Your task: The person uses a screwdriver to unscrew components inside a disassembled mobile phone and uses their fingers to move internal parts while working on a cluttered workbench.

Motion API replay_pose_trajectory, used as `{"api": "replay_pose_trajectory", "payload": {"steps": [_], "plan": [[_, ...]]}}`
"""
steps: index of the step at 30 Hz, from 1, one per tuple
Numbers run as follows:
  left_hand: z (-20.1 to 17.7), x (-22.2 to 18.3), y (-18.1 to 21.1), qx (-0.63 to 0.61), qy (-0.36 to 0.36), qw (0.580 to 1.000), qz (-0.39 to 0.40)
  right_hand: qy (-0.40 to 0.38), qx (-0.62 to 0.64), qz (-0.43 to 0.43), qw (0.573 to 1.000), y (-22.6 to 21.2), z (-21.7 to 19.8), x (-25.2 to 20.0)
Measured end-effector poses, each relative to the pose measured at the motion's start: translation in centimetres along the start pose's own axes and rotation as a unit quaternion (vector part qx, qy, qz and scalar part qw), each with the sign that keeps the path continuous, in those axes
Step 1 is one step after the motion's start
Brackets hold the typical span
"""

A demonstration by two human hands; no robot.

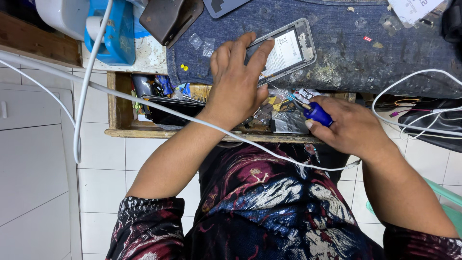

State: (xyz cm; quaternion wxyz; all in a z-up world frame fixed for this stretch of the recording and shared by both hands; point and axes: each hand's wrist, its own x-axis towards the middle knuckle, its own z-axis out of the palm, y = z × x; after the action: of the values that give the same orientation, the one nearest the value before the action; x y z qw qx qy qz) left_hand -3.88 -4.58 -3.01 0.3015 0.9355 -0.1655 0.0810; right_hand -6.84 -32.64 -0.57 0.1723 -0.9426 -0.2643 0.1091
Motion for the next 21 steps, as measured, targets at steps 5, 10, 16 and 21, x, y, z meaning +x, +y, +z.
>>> {"api": "replay_pose_trajectory", "payload": {"steps": [5, 10, 16, 21], "plan": [[-0.1, 0.0, -0.5, 0.01, 0.004, 1.0, 0.017, -0.006, -0.007, -0.021, 1.0, 0.6, -0.1, 0.4], [0.1, -0.2, -0.6, 0.018, 0.002, 1.0, 0.022, 0.002, 0.0, -0.027, 1.0, 0.6, -0.2, 0.6], [0.3, -0.3, -0.7, 0.025, 0.003, 0.999, 0.021, 0.002, -0.025, -0.033, 0.999, 0.4, -0.3, 0.9], [0.6, -0.2, -0.7, 0.032, 0.007, 0.999, 0.023, -0.001, -0.036, -0.042, 0.998, 0.6, -0.6, 1.2]]}}
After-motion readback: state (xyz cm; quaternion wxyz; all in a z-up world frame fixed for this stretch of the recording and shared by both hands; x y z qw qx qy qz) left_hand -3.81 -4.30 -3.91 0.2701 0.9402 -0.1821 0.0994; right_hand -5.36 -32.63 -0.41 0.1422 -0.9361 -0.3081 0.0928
